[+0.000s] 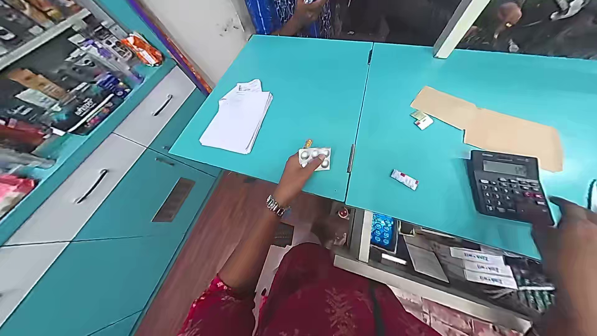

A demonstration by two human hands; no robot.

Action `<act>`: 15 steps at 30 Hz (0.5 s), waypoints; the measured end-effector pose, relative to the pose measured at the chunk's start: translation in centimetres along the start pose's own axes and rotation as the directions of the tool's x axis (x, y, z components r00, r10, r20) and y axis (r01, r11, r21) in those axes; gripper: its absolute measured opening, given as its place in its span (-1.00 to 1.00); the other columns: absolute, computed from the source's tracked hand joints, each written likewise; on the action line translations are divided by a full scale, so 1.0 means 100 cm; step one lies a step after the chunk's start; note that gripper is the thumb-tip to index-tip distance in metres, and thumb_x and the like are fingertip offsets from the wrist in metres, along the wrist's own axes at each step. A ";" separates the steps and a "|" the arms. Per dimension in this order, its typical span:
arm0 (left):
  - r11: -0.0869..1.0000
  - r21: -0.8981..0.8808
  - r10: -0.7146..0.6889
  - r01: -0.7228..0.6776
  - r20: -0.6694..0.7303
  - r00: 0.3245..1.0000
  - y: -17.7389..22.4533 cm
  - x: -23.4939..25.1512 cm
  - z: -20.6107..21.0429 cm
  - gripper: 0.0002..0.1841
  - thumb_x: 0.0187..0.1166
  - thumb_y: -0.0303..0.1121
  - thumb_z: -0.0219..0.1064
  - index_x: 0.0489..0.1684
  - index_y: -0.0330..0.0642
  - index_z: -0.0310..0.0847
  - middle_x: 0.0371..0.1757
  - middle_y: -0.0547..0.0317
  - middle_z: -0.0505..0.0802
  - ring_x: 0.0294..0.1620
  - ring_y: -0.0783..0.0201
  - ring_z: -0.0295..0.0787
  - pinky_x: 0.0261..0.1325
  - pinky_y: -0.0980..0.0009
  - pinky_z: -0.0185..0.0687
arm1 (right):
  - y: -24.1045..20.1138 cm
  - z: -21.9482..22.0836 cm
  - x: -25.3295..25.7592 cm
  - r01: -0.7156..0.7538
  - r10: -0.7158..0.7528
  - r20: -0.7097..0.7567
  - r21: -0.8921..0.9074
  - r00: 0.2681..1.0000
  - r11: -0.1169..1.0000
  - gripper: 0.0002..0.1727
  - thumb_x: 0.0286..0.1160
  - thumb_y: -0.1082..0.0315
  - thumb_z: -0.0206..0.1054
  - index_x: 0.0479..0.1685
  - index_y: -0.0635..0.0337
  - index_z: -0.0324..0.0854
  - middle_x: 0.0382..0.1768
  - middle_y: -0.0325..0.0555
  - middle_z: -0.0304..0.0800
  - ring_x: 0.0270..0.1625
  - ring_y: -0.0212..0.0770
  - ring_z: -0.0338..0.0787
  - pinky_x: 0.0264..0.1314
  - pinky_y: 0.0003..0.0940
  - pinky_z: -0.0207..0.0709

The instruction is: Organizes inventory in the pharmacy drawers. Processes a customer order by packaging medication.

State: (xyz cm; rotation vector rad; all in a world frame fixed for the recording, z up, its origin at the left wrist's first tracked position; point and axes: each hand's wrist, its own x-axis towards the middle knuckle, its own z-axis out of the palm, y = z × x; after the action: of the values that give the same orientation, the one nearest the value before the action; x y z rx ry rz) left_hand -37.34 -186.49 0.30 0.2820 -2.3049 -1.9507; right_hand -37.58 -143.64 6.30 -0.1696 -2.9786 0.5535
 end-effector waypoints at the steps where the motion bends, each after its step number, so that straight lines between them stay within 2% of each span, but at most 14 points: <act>1: 1.000 -0.005 0.001 0.000 0.008 1.000 -0.006 0.005 -0.005 -0.73 0.68 -0.33 0.35 0.18 -0.30 0.66 -0.05 0.16 0.90 -0.06 0.44 0.83 0.12 0.39 0.75 | -0.019 0.018 0.000 0.190 -0.190 0.012 0.053 0.982 0.980 -0.47 0.77 0.26 0.13 0.41 0.66 0.46 0.36 0.74 0.51 0.43 0.72 0.50 0.45 0.57 0.30; 3: 0.999 -0.037 0.007 -0.007 0.015 1.000 -0.012 0.020 -0.014 -0.69 0.69 -0.31 0.34 0.26 -0.29 0.65 0.04 0.13 0.89 0.01 0.41 0.84 0.19 0.35 0.76 | -0.052 0.064 0.002 0.472 -0.481 0.044 0.126 0.876 0.872 -0.43 0.75 0.12 0.13 0.49 0.46 0.52 0.48 0.47 0.56 0.49 0.51 0.58 0.48 0.40 0.42; 4: 0.999 -0.037 0.009 -0.008 0.024 1.000 -0.013 0.029 -0.017 -0.71 0.69 -0.30 0.34 0.23 -0.27 0.65 0.02 0.14 0.89 0.00 0.40 0.84 0.19 0.34 0.75 | -0.067 0.082 0.001 0.554 -0.563 0.046 0.124 0.825 0.823 -0.47 0.73 0.16 0.14 0.47 0.39 0.56 0.46 0.39 0.61 0.47 0.43 0.63 0.46 0.32 0.50; 5: 1.000 -0.023 0.005 -0.004 0.050 0.999 -0.013 0.040 -0.022 -0.72 0.70 -0.28 0.33 0.21 -0.25 0.66 0.02 0.15 0.88 0.00 0.41 0.83 0.19 0.34 0.75 | -0.078 0.097 0.002 0.621 -0.625 0.019 0.091 0.781 0.779 -0.57 0.72 0.27 0.16 0.39 0.36 0.64 0.36 0.34 0.71 0.37 0.39 0.73 0.36 0.24 0.60; 7: 1.000 0.017 0.002 -0.004 0.126 0.992 -0.009 0.064 -0.033 -0.71 0.70 -0.27 0.33 0.22 -0.24 0.65 0.05 0.13 0.87 0.02 0.39 0.82 0.21 0.31 0.72 | -0.095 0.112 0.009 0.697 -0.697 -0.058 -0.021 0.715 0.717 -0.69 0.61 0.52 0.16 0.14 0.33 0.78 0.01 0.22 0.88 0.04 0.26 0.87 0.06 0.01 0.73; 8: 0.999 0.044 0.017 -0.025 0.160 0.987 -0.007 0.076 -0.040 -0.69 0.70 -0.28 0.33 0.27 -0.24 0.63 0.10 0.10 0.86 0.06 0.37 0.81 0.24 0.30 0.70 | -0.105 0.114 0.014 0.704 -0.704 -0.078 -0.038 0.705 0.709 -0.70 0.57 0.54 0.17 0.08 0.35 0.80 -0.15 0.19 0.88 -0.09 0.22 0.87 -0.04 -0.06 0.74; 10: 0.990 0.098 0.077 -0.098 0.202 0.976 -0.001 0.095 -0.056 -0.62 0.69 -0.31 0.34 0.40 -0.27 0.61 0.25 0.03 0.84 0.19 0.31 0.81 0.34 0.25 0.67 | -0.133 0.117 0.023 0.691 -0.687 -0.107 0.007 0.719 0.723 -0.70 0.53 0.51 0.19 0.07 0.36 0.80 -0.25 0.17 0.87 -0.18 0.17 0.87 -0.08 -0.12 0.75; 11: 0.983 0.123 0.111 -0.138 0.200 0.973 0.002 0.101 -0.064 -0.62 0.68 -0.29 0.35 0.39 -0.27 0.62 0.27 0.05 0.84 0.20 0.33 0.81 0.35 0.26 0.67 | -0.152 0.121 0.026 0.678 -0.670 -0.110 0.070 0.734 0.731 -0.69 0.55 0.48 0.19 0.11 0.35 0.79 -0.24 0.18 0.87 -0.18 0.15 0.87 -0.06 -0.14 0.75; 13: 0.977 0.123 0.155 -0.173 0.149 0.977 0.005 0.099 -0.081 -0.69 0.66 -0.29 0.37 0.20 -0.29 0.66 0.06 0.12 0.87 0.03 0.40 0.82 0.21 0.32 0.72 | -0.194 0.137 0.029 0.642 -0.640 -0.088 0.220 0.763 0.735 -0.66 0.60 0.41 0.23 0.22 0.33 0.76 -0.17 0.17 0.88 -0.17 0.09 0.89 -0.04 -0.15 0.76; 15: 0.993 0.001 0.121 -0.122 0.112 0.986 0.003 0.088 -0.100 -0.71 0.65 -0.37 0.34 0.19 -0.38 0.61 -0.02 0.13 0.88 -0.08 0.34 0.89 0.06 0.32 0.86 | -0.228 0.153 0.037 0.624 -0.636 -0.065 0.293 0.769 0.724 -0.60 0.63 0.38 0.27 0.38 0.35 0.65 0.07 0.20 0.85 0.02 0.11 0.89 0.10 -0.08 0.76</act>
State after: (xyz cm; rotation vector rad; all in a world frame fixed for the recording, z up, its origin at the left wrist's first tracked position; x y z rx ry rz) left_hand -43.93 -197.90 2.01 0.0318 -2.3368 -1.9455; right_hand -45.18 -169.67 0.73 0.8644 -2.6672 0.8853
